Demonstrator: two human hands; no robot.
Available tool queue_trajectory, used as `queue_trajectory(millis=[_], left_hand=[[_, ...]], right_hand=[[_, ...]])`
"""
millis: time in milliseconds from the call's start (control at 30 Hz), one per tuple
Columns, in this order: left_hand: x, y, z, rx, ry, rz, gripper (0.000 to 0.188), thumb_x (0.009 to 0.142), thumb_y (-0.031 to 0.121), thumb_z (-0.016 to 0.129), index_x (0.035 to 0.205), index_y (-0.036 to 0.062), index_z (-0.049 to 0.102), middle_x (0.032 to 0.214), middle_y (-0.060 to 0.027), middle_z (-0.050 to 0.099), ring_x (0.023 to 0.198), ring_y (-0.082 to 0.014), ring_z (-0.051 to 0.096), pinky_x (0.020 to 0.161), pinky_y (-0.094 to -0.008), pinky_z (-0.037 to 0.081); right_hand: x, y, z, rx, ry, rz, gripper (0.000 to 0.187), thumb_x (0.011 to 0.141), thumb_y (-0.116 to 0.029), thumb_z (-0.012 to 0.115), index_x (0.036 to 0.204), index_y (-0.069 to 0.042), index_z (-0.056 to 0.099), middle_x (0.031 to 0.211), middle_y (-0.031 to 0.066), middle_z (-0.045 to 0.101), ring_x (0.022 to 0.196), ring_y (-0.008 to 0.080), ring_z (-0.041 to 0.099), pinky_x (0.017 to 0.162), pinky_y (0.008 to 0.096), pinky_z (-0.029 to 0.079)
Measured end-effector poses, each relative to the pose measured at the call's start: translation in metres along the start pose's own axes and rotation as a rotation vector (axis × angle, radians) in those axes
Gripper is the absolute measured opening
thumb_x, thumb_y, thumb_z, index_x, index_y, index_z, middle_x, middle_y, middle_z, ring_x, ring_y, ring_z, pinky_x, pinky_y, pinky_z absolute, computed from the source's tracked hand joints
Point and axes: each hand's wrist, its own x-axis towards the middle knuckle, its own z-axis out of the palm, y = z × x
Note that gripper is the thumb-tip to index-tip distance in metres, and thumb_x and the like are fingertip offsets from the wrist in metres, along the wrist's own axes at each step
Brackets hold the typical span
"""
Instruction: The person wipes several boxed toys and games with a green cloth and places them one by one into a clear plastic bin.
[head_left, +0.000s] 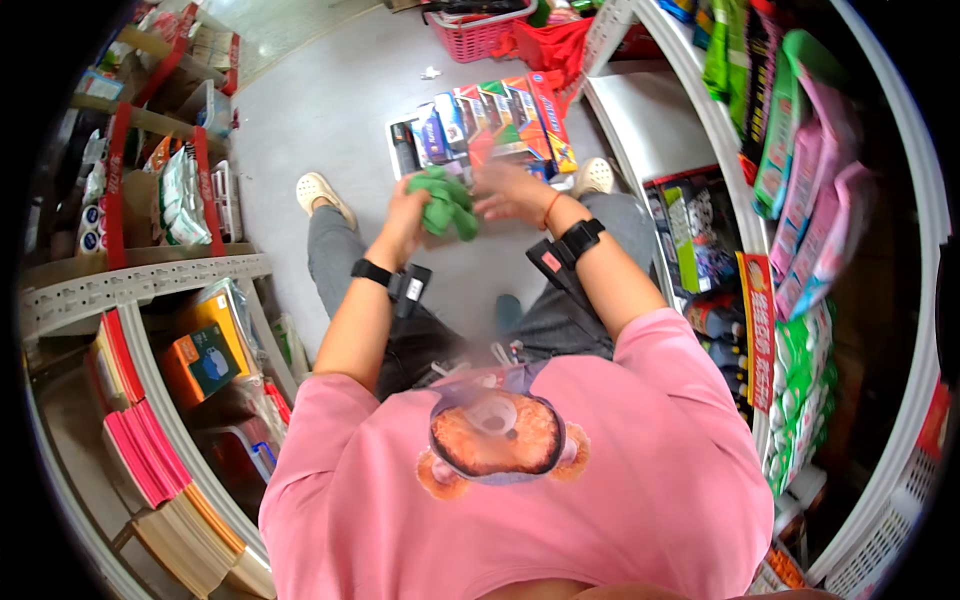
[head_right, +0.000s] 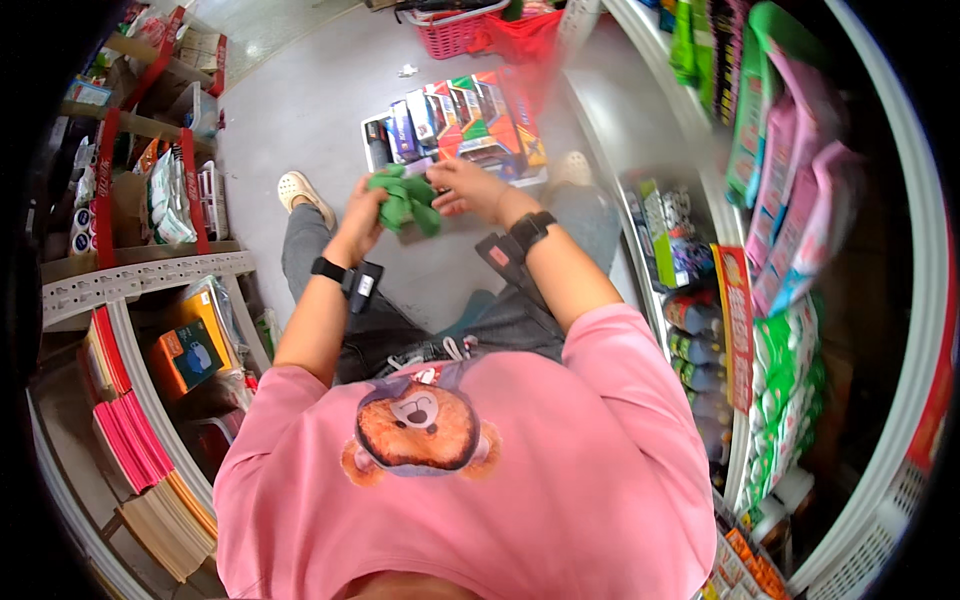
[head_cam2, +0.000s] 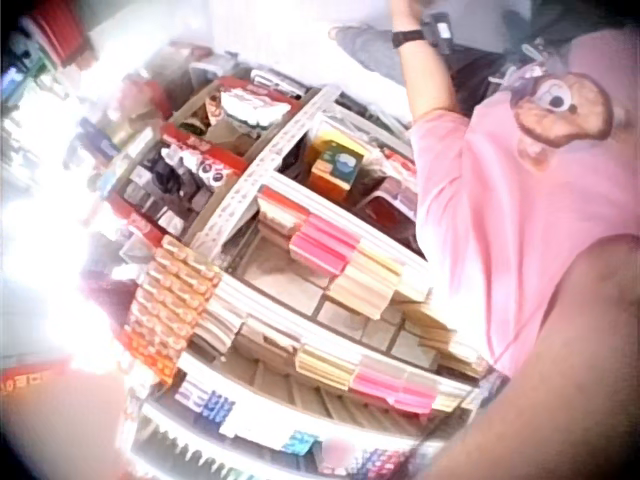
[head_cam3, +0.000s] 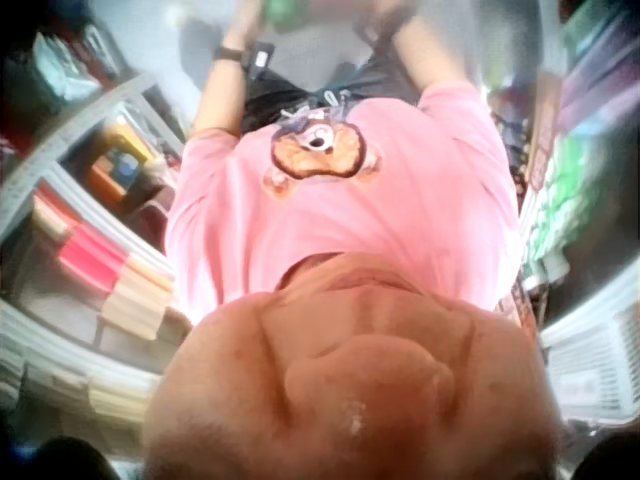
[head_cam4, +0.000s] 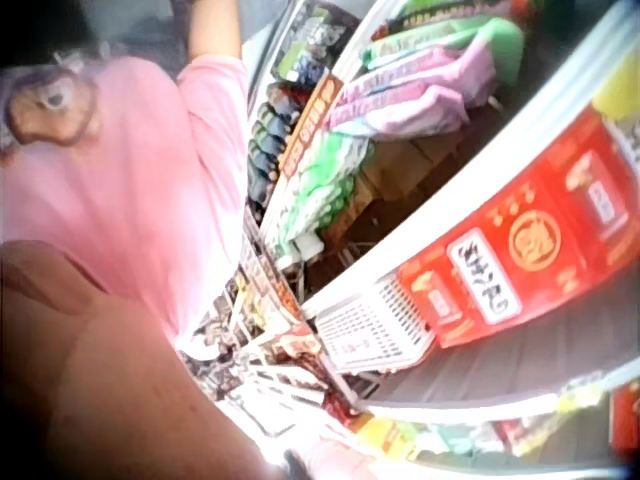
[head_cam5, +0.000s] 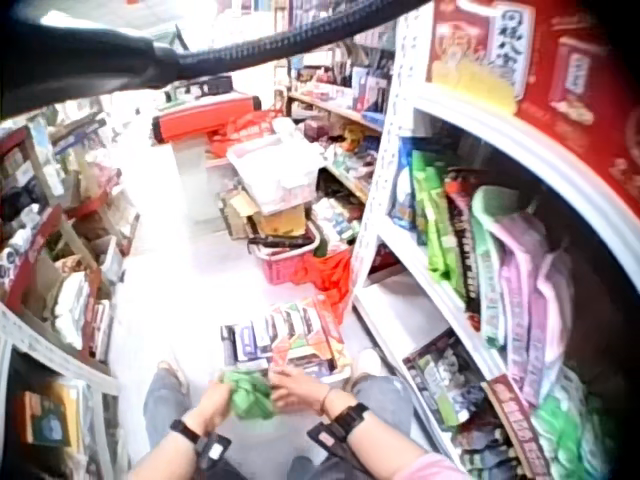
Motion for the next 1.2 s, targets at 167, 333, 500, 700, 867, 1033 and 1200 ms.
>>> queue_trajectory(millis=[167,333,500,700,867,1033,1200], left_hand=[[0.020,-0.002,-0.038,-0.388,-0.042,-0.008,0.033,0.085,0.023,0.041,0.108,0.0032,0.054,0.096,-0.0118,0.060,0.079,-0.0224,0.058,0.068,-0.0338,0.052],[0.039,-0.006,-0.046,-0.432,0.002,0.016,0.051,0.094,0.050,0.038,0.102,0.0035,0.057,0.089,-0.0121,0.062,0.076,-0.0256,0.059,0.066,-0.0405,0.050],[0.075,-0.024,-0.053,-0.463,0.129,-0.039,0.027,0.093,0.023,0.049,0.100,-0.0022,0.057,0.084,-0.0153,0.063,0.072,-0.0282,0.062,0.064,-0.0410,0.052],[0.123,-0.064,-0.066,0.389,0.661,0.062,0.036,0.079,0.009,0.059,0.114,0.0025,0.052,0.097,-0.0209,0.063,0.088,-0.0321,0.063,0.075,-0.0383,0.050],[0.172,-0.103,-0.114,0.944,0.657,-0.045,0.036,0.081,0.020,0.055,0.112,0.0019,0.061,0.106,-0.0237,0.065,0.102,-0.0374,0.061,0.087,-0.0429,0.048],[0.196,-0.119,-0.153,0.974,0.557,-0.155,0.036,0.085,0.020,0.051,0.113,-0.0004,0.063,0.113,-0.0226,0.063,0.107,-0.0359,0.060,0.093,-0.0423,0.046],[0.222,-0.116,-0.156,1.164,0.506,-0.253,0.039,0.086,0.026,0.052,0.118,0.0059,0.063,0.114,-0.0214,0.063,0.109,-0.0354,0.058,0.094,-0.0412,0.045]], right_hand=[[-0.017,0.008,-0.029,-0.070,0.400,-0.101,0.027,0.089,-0.022,0.059,0.113,-0.008,0.057,0.099,0.0036,0.062,0.080,0.0165,0.064,0.069,0.0306,0.056],[-0.023,0.017,-0.055,-0.059,0.585,-0.036,0.027,0.087,-0.021,0.061,0.108,-0.005,0.057,0.093,0.0060,0.059,0.071,0.0149,0.062,0.056,0.0255,0.055],[0.007,0.065,-0.106,0.084,0.683,0.141,0.038,0.085,-0.022,0.065,0.115,-0.003,0.050,0.099,0.0100,0.054,0.081,0.0221,0.062,0.060,0.0322,0.056],[0.040,0.133,-0.149,0.260,0.791,0.351,0.045,0.086,-0.028,0.061,0.113,0.005,0.046,0.104,0.0148,0.054,0.083,0.0257,0.061,0.065,0.0394,0.057],[0.070,0.180,-0.185,0.277,0.909,0.362,0.045,0.088,-0.032,0.058,0.108,0.007,0.049,0.094,0.0137,0.057,0.082,0.0264,0.063,0.068,0.0390,0.058],[0.096,0.184,-0.207,0.388,0.868,0.464,0.054,0.092,-0.036,0.054,0.130,-0.001,0.040,0.120,0.0184,0.055,0.098,0.0289,0.063,0.073,0.0383,0.059],[0.129,0.200,-0.213,0.491,0.889,0.446,0.051,0.094,-0.033,0.052,0.133,-0.005,0.036,0.115,0.0168,0.056,0.103,0.0328,0.060,0.081,0.0439,0.057]])
